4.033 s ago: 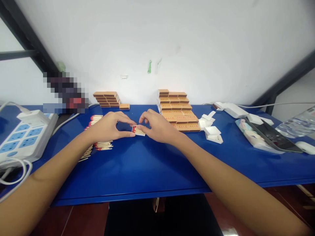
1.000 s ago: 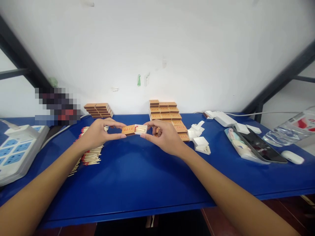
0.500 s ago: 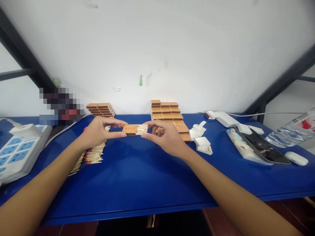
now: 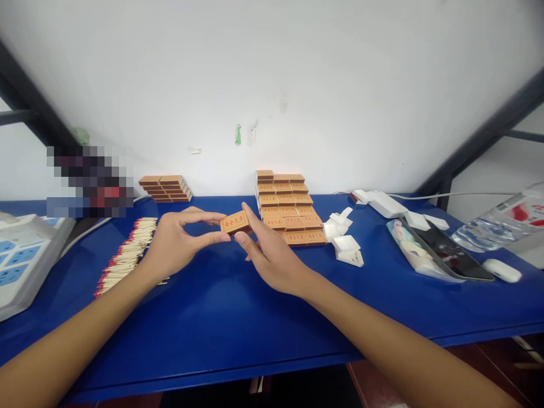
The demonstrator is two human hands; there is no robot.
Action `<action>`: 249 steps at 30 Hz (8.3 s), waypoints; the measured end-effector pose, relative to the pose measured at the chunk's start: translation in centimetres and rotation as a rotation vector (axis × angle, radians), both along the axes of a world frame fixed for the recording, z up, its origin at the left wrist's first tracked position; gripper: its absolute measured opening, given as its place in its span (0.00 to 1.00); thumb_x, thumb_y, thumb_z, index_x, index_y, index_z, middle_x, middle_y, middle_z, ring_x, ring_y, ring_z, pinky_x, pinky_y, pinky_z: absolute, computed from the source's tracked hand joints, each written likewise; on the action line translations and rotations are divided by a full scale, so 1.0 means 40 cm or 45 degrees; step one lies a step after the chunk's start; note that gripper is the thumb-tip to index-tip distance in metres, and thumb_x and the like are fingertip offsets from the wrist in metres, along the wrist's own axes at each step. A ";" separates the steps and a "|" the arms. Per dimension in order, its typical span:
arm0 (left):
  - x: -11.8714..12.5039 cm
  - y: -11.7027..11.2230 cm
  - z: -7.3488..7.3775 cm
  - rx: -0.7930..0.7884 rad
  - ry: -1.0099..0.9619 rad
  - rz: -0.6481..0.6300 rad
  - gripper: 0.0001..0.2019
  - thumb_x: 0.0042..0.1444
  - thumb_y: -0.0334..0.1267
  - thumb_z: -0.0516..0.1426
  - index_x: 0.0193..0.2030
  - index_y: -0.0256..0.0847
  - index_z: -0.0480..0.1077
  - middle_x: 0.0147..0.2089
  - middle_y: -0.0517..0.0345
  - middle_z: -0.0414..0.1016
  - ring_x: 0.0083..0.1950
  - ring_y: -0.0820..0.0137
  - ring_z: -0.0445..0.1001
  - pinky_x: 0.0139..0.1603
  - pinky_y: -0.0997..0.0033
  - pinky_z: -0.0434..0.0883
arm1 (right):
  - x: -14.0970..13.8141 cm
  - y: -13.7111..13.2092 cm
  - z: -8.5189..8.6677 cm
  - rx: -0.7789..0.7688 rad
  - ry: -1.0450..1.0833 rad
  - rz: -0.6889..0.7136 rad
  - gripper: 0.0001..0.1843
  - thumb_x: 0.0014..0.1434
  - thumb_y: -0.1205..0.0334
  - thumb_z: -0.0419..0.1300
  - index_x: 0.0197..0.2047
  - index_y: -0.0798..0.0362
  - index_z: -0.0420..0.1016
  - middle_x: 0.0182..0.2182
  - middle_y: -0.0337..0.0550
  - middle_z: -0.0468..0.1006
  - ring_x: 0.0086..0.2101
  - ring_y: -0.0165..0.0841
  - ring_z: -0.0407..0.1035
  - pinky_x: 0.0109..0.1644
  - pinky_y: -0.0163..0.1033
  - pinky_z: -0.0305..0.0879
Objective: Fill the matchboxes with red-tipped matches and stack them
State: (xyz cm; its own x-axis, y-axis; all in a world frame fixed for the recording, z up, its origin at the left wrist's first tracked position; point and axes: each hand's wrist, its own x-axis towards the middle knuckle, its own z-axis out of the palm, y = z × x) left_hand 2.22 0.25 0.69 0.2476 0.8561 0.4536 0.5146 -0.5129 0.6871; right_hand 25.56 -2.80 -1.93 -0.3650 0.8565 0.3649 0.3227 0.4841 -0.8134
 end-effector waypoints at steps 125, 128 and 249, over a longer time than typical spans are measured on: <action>-0.206 0.147 0.057 0.390 0.599 0.101 0.15 0.58 0.52 0.69 0.43 0.43 0.87 0.39 0.51 0.87 0.42 0.55 0.84 0.45 0.61 0.77 | -0.300 0.008 0.058 0.568 -0.796 0.359 0.20 0.75 0.47 0.64 0.54 0.57 0.81 0.54 0.54 0.82 0.58 0.47 0.75 0.56 0.48 0.74; -0.208 0.154 0.044 0.438 0.636 0.123 0.16 0.59 0.53 0.68 0.43 0.43 0.86 0.41 0.49 0.88 0.44 0.52 0.85 0.46 0.59 0.77 | -0.348 0.010 0.033 0.604 -0.867 0.333 0.20 0.74 0.50 0.66 0.56 0.60 0.80 0.56 0.59 0.80 0.61 0.50 0.73 0.58 0.52 0.77; -0.025 0.025 0.000 0.185 0.466 -0.373 0.17 0.63 0.53 0.70 0.52 0.46 0.87 0.48 0.53 0.88 0.49 0.58 0.83 0.50 0.59 0.77 | 0.044 0.048 0.025 0.323 -0.445 -0.078 0.06 0.70 0.69 0.61 0.42 0.53 0.80 0.35 0.41 0.79 0.33 0.31 0.67 0.40 0.40 0.59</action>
State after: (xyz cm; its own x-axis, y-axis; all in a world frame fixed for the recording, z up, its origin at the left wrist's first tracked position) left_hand 1.20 1.25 0.68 0.6339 0.6609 0.4018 0.5286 -0.7494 0.3987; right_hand 27.33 -0.90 -0.95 -0.4552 0.7797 0.4299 0.5921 0.6257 -0.5078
